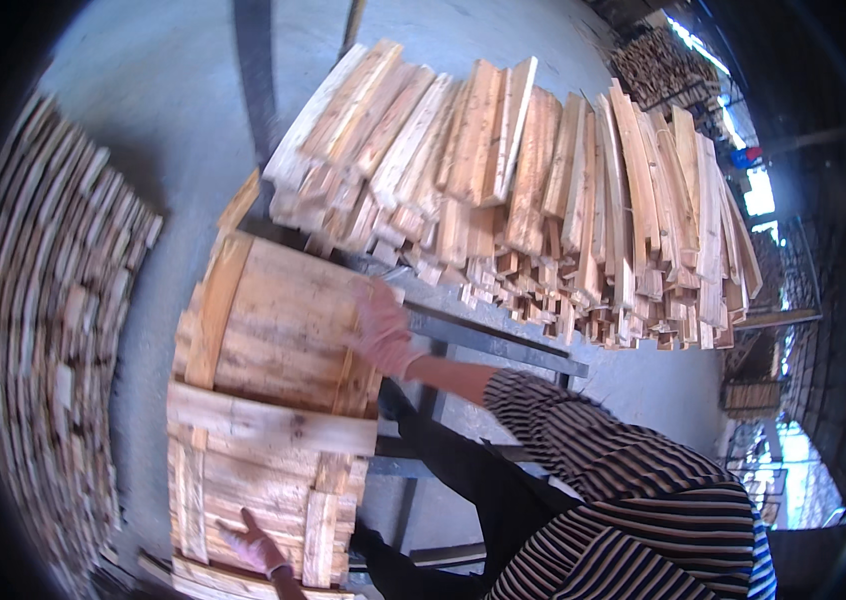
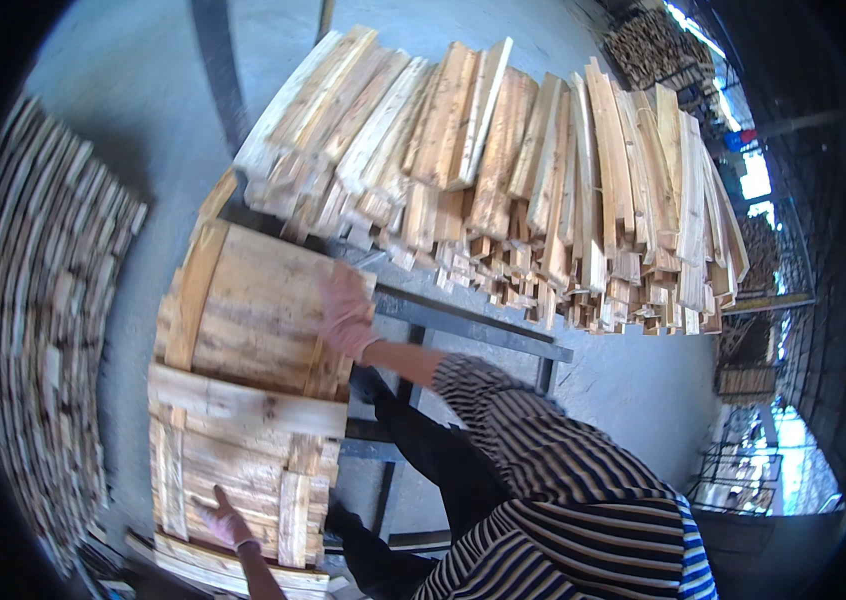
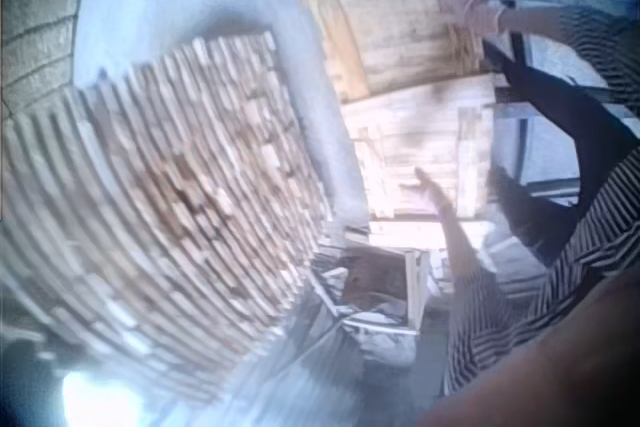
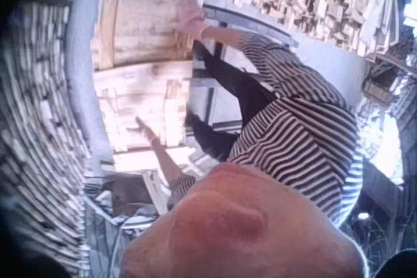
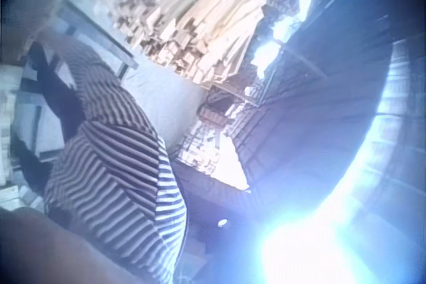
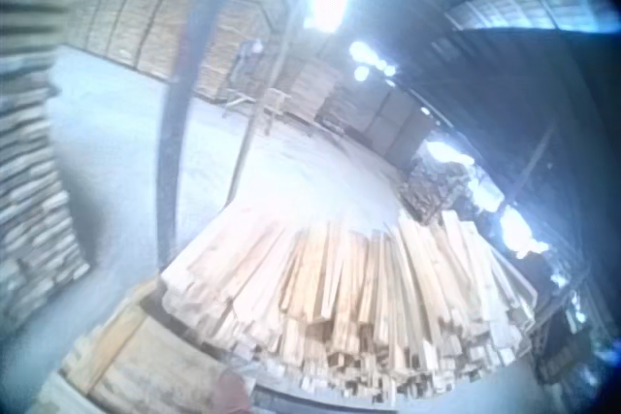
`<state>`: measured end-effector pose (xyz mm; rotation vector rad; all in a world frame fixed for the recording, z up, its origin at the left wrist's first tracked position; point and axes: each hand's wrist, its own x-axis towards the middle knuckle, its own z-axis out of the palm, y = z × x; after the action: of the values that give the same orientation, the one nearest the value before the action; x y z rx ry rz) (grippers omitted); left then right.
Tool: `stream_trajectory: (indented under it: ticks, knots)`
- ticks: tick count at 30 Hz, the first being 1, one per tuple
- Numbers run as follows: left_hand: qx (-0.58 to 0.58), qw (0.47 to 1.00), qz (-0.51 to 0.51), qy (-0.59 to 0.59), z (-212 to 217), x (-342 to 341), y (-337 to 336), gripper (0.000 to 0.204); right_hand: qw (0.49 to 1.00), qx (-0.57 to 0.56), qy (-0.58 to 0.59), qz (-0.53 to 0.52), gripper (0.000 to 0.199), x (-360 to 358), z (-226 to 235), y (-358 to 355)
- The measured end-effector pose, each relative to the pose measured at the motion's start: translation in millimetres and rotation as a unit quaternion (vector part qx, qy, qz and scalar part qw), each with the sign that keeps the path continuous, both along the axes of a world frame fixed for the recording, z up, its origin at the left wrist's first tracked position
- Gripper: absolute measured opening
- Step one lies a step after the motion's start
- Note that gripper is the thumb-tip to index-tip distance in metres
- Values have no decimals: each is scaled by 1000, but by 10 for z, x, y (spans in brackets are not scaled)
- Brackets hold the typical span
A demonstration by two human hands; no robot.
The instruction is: The person picks up wooden planks from a pile and places them onto a metal rack. They arrange the planks vertically in a neat stack, repeating the process continuously throughout the clip.
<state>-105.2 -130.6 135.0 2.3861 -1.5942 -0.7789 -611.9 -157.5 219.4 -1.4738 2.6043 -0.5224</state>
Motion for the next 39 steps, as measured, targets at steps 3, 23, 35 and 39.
stream_trajectory:
  ticks: [3, 23, 35, 39]
  knots:
    - [-19, 935, 38, 353, 131, -1604, -473, 67, 995, -16, 13, -98, 94, -1330, 695, -337]
    - [274, 763, -347, 471, 1821, -7596, -1504, 51, 895, -134, -322, -278, 104, -2931, 1297, 400]
    - [-67, 896, -398, 184, 2286, -4030, 54, 74, 589, -216, -736, -254, 62, -1048, 518, 159]
    - [126, 891, -276, 338, 2192, -2950, -53, 73, 591, -21, -799, -113, 83, 94, 755, 318]
